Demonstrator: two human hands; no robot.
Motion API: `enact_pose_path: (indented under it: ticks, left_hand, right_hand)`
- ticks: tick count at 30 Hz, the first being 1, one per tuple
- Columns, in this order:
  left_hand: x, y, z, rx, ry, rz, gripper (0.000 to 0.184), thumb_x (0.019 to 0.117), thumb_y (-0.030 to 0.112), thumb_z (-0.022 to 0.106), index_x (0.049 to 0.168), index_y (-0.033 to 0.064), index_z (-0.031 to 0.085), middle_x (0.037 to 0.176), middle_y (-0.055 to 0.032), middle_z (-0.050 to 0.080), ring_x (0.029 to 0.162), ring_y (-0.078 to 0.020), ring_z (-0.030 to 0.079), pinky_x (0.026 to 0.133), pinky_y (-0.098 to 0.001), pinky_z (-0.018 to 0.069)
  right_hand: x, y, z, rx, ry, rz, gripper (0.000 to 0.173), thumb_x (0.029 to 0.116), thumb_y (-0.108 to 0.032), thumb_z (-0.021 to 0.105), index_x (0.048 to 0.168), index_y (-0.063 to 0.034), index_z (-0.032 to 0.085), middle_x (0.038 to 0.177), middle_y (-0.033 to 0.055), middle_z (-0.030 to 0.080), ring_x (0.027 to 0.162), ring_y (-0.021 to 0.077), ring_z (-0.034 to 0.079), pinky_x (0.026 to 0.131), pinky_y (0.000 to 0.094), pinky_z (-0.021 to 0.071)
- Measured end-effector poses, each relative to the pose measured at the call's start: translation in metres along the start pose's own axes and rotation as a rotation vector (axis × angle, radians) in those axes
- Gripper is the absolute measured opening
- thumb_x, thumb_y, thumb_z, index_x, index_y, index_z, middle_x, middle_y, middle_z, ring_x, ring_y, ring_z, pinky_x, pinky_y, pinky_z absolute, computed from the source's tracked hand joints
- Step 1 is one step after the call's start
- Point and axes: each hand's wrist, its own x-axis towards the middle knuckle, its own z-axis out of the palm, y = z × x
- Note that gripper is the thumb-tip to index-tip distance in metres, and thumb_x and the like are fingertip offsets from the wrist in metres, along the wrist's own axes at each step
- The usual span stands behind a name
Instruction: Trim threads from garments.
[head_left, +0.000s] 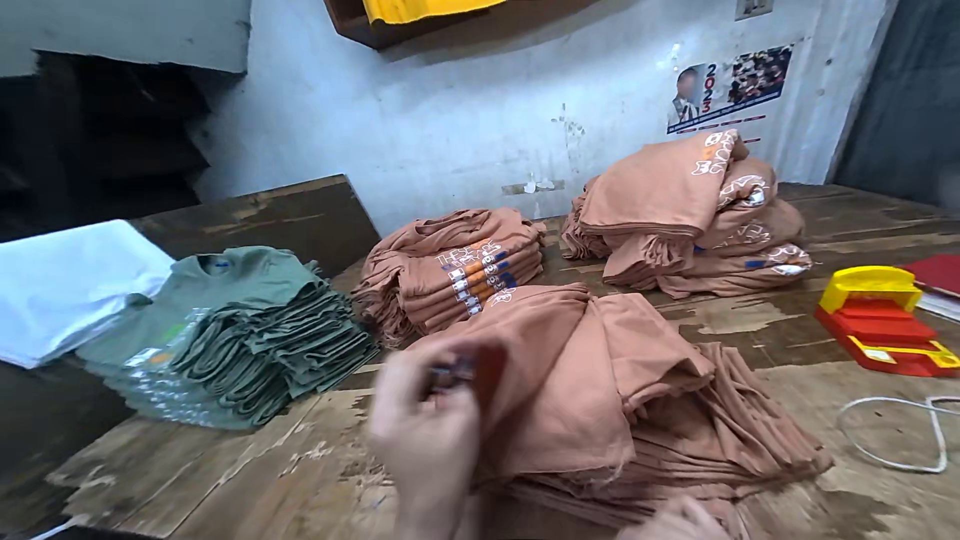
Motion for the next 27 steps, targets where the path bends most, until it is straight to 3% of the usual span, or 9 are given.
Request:
enact_pose_path:
  ticks: [2,5,6,8,10,16,22,24,27]
  left_hand:
    - [0.012,0.006,-0.001,0.019,0.145,-0.101,0.023,0.0941,0.014,0.066,0.114,0.0023,0.069,0.096,-0.0027,0.063,0.076,-0.0046,0.055,0.064,-0.0195,0.0452]
    - [-0.016,0.024,0.006,-0.013,-0.169,-0.018,0.046,0.0908,0.031,0.072,0.127,0.0045,0.064,0.115,-0.0100,0.066,0.096,-0.0126,0.064,0.080,-0.0303,0.0573]
    - [-0.027,0.028,0.011,-0.042,-0.270,0.031,0.048,0.0903,0.035,0.074,0.129,0.0076,0.066,0.117,-0.0107,0.066,0.102,-0.0166,0.065,0.086,-0.0359,0.0576]
    - [-0.047,0.026,0.016,-0.102,-0.403,0.120,0.035,0.0944,0.034,0.071,0.126,0.0179,0.072,0.116,-0.0063,0.067,0.107,-0.0174,0.064,0.090,-0.0402,0.0543]
    - [-0.059,0.018,0.014,-0.111,-0.432,0.203,0.024,0.0965,0.027,0.068,0.119,0.0265,0.076,0.112,0.0022,0.071,0.102,-0.0116,0.063,0.086,-0.0347,0.0501]
    - [-0.073,0.016,0.011,-0.126,-0.450,0.276,0.023,0.0990,0.025,0.066,0.120,0.0280,0.075,0.110,0.0047,0.070,0.098,-0.0106,0.061,0.086,-0.0342,0.0454]
    - [-0.073,0.030,0.020,-0.068,-0.427,0.357,0.021,0.0980,0.021,0.065,0.114,0.0267,0.076,0.108,0.0036,0.072,0.092,-0.0134,0.062,0.080,-0.0356,0.0442]
    - [-0.072,0.031,0.020,-0.035,-0.415,0.351,0.021,0.0967,0.018,0.064,0.110,0.0269,0.077,0.104,0.0043,0.073,0.089,-0.0132,0.062,0.077,-0.0355,0.0448]
    - [-0.067,0.026,0.017,-0.031,-0.397,0.261,0.022,0.0987,0.023,0.062,0.115,0.0255,0.076,0.107,0.0024,0.071,0.095,-0.0131,0.064,0.081,-0.0354,0.0492]
  right_hand:
    - [0.012,0.002,-0.001,-0.084,0.232,-0.010,0.041,0.0916,-0.054,0.071,0.089,-0.0124,0.075,0.070,0.0037,0.069,0.067,0.0181,0.064,0.081,0.0405,0.0511]
    - [0.037,0.006,0.005,-0.213,0.382,-0.061,0.028,0.0950,-0.041,0.070,0.119,-0.0266,0.071,0.102,0.0026,0.064,0.092,0.0161,0.060,0.087,0.0346,0.0471]
    - [0.043,0.010,0.008,-0.202,0.406,-0.086,0.025,0.0954,-0.036,0.070,0.120,-0.0305,0.073,0.107,0.0022,0.063,0.095,0.0151,0.058,0.086,0.0339,0.0448]
    - [0.044,0.016,0.010,-0.077,0.429,-0.108,0.014,0.0936,-0.029,0.072,0.106,-0.0326,0.077,0.109,-0.0017,0.063,0.101,0.0103,0.058,0.091,0.0309,0.0456]
    - [0.037,0.017,0.006,0.108,0.409,-0.075,0.008,0.0929,-0.027,0.076,0.100,-0.0299,0.076,0.111,-0.0045,0.061,0.108,0.0057,0.057,0.096,0.0251,0.0472]
    - [0.029,0.008,0.004,0.491,0.501,0.122,0.006,0.0934,-0.019,0.076,0.099,-0.0208,0.074,0.113,-0.0048,0.060,0.110,0.0024,0.059,0.094,0.0163,0.0523]
    - [0.028,0.004,0.009,0.383,0.485,0.022,0.005,0.0948,-0.024,0.075,0.099,-0.0268,0.075,0.112,-0.0067,0.059,0.112,0.0005,0.056,0.096,0.0151,0.0478]
    - [0.026,0.006,0.007,0.288,0.411,-0.043,0.004,0.0938,-0.030,0.075,0.096,-0.0272,0.074,0.110,-0.0061,0.059,0.112,0.0032,0.055,0.099,0.0207,0.0455]
    - [0.028,0.007,0.010,-0.030,0.399,-0.125,0.016,0.0917,-0.044,0.073,0.094,-0.0277,0.070,0.106,-0.0049,0.062,0.108,0.0103,0.056,0.101,0.0328,0.0422]
